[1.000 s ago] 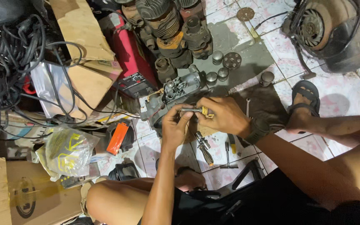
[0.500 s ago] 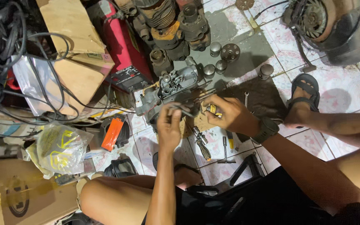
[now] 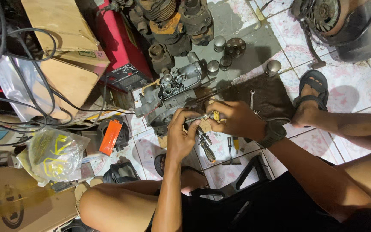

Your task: The person works on a small engine placed on a wooden board, using a screwdriver to tighten or loosen screws and a wrench to adjust components. They also handle a small yellow bottle, applying its contents to the engine parts.

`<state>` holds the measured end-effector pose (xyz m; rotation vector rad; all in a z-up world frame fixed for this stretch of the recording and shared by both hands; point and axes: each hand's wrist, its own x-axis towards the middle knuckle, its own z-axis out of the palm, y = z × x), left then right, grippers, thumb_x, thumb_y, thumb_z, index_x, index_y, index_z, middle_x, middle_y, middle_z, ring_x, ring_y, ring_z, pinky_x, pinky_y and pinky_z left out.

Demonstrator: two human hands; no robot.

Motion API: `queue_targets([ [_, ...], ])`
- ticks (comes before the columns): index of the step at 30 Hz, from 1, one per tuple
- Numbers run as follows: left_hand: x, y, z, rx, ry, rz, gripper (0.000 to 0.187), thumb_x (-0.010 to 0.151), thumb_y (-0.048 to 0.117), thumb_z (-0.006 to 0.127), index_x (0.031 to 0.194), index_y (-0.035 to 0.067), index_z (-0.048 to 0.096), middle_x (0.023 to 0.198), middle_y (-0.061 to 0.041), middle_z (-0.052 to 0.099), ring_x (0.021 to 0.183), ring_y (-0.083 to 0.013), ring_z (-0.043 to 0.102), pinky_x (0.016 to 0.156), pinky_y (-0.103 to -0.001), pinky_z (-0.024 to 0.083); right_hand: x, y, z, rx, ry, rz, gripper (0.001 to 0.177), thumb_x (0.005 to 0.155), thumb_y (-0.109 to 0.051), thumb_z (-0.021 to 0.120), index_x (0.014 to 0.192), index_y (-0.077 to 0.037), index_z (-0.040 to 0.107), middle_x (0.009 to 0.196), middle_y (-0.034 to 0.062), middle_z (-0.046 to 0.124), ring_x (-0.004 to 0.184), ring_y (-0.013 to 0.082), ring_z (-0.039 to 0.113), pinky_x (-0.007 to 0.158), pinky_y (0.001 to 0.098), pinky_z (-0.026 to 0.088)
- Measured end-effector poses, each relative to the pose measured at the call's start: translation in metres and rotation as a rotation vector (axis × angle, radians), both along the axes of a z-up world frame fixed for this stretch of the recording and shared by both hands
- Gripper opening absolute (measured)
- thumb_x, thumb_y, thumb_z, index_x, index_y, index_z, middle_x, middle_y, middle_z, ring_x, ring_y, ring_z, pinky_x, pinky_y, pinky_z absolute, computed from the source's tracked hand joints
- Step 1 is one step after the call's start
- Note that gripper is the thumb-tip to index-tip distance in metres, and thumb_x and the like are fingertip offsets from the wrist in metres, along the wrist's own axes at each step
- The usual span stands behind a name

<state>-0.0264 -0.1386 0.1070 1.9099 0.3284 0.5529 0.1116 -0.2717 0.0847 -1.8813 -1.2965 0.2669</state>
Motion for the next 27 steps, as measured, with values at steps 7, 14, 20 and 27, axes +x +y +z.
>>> queue_targets([
  [7,0.000,0.001,0.008,0.006,0.032,-0.019,0.010,0.085,0.002,0.064,0.093,0.007,0.065,0.084,-0.010,0.059,0.071,-0.0267,0.056,0.067,-0.039,0.046,-0.002,-0.004,-0.016,-0.099,0.036,0.057,0.024,0.075,-0.027,0.069,0.093,-0.014,0.061,0.062,0.0158,0.064,0.061,0.0377,0.066,0.055,0.0442,0.051],
  [14,0.000,-0.001,-0.005,-0.169,-0.036,-0.023,0.023,0.083,-0.004,0.063,0.105,0.003,0.063,0.088,-0.014,0.064,0.082,-0.0257,0.063,0.074,-0.040,0.051,-0.007,0.003,-0.004,-0.111,0.204,0.073,0.019,0.077,-0.025,0.068,0.090,-0.013,0.059,0.052,0.0135,0.056,0.055,0.0360,0.062,0.054,0.0422,0.049],
  [20,-0.006,0.004,-0.038,-0.378,-0.079,0.061,0.019,0.080,-0.003,0.067,0.097,0.001,0.059,0.086,-0.015,0.071,0.085,-0.0232,0.068,0.077,-0.038,0.053,-0.008,0.002,-0.013,-0.104,0.435,0.048,0.019,0.075,-0.019,0.066,0.091,-0.012,0.059,0.046,0.0113,0.052,0.046,0.0261,0.058,0.050,0.0356,0.046],
  [27,-0.007,0.007,-0.040,-0.407,0.016,0.062,0.012,0.076,0.002,0.073,0.087,0.002,0.067,0.082,-0.015,0.073,0.082,-0.0191,0.067,0.075,-0.036,0.052,-0.007,-0.004,-0.026,-0.086,0.608,0.104,0.013,0.077,-0.012,0.062,0.088,-0.010,0.054,0.048,0.0129,0.052,0.043,0.0240,0.052,0.048,0.0358,0.042],
])
